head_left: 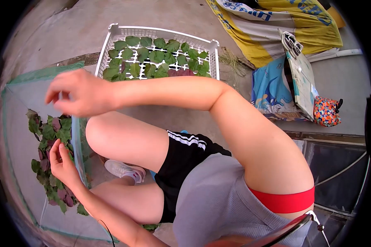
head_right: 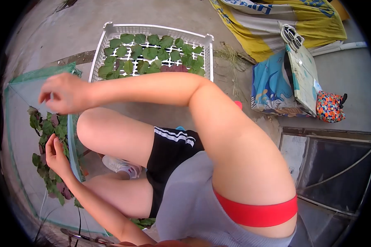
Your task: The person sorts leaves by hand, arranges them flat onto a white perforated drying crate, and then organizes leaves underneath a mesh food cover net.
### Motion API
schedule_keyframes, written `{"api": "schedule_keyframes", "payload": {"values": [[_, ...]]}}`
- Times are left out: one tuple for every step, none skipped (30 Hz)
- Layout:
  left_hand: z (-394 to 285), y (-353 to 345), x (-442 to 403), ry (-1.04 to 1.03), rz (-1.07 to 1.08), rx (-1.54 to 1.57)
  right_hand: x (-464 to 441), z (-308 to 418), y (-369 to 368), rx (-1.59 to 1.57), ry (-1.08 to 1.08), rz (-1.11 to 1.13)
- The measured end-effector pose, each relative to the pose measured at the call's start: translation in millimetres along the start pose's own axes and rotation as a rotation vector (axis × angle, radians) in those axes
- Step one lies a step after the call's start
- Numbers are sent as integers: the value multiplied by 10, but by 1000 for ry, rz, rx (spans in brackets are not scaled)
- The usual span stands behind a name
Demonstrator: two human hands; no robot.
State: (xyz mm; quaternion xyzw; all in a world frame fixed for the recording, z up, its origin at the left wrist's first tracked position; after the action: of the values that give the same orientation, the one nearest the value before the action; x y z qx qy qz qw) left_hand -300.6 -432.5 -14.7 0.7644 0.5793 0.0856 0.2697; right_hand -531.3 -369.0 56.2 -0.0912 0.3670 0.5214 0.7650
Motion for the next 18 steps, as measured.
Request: {"api": "schedule_keyframes", "payload": {"values": [[87, 31, -27, 64, 53, -126, -130, 100, -355, -96, 111, -2], [238, 103, -85, 127, 109, -255, -205, 187, -733, -153, 165, 40], [316, 153, -129, 157, 156, -349, -266, 330, -1118, -125, 81, 144], [332, 167, -117, 173, 209, -384, -335, 451, -1501, -181, 55, 254], [341, 202, -103, 193, 260, -410, -350, 595, -1759, -199, 8, 407], [299, 236, -57, 215, 302, -400, -347, 714, -1921, -222, -35, 564], [189, 260, -14, 235, 338, -373, -297, 809, -1968, -234, -33, 608], [163, 324, 19, 259, 369, -348, -241, 892, -2008, -254, -23, 651], [106, 360, 49, 286, 394, -310, -193, 905, -2037, -267, -63, 661], [70, 411, 67, 317, 411, -277, -140, 886, -2087, -297, -89, 676], [94, 452, 64, 338, 422, -235, -111, 830, -2153, -176, -46, 689], [100, 490, 95, 357, 421, -189, -30, 700, -2215, -148, -43, 629], [338, 599, 84, 338, 444, -97, 75, 524, -2324, 1, -6, 631], [576, 704, 77, 321, 469, -3, 223, 346, -2440, 219, 113, 440], [650, 818, 105, 345, 460, 4, 242, 370, -2236, 405, 200, 474], [712, 908, 131, 353, 423, -24, 237, 353, -2235, 453, 224, 590], [777, 993, 143, 353, 384, -64, 209, 362, -2172, 345, 239, 510], [853, 1048, 139, 337, 332, -117, 172, 386, -2143, 265, 241, 519]]}}
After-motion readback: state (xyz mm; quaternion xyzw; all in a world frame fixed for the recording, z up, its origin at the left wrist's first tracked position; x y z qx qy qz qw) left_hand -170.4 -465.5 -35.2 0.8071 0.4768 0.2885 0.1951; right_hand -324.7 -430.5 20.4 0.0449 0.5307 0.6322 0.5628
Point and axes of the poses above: each hand's wrist, its own x-axis away from the middle knuckle, its own y-axis out of the back of the hand, z = x × y, the point moved 1 cm from there along -x, towards the middle knuckle
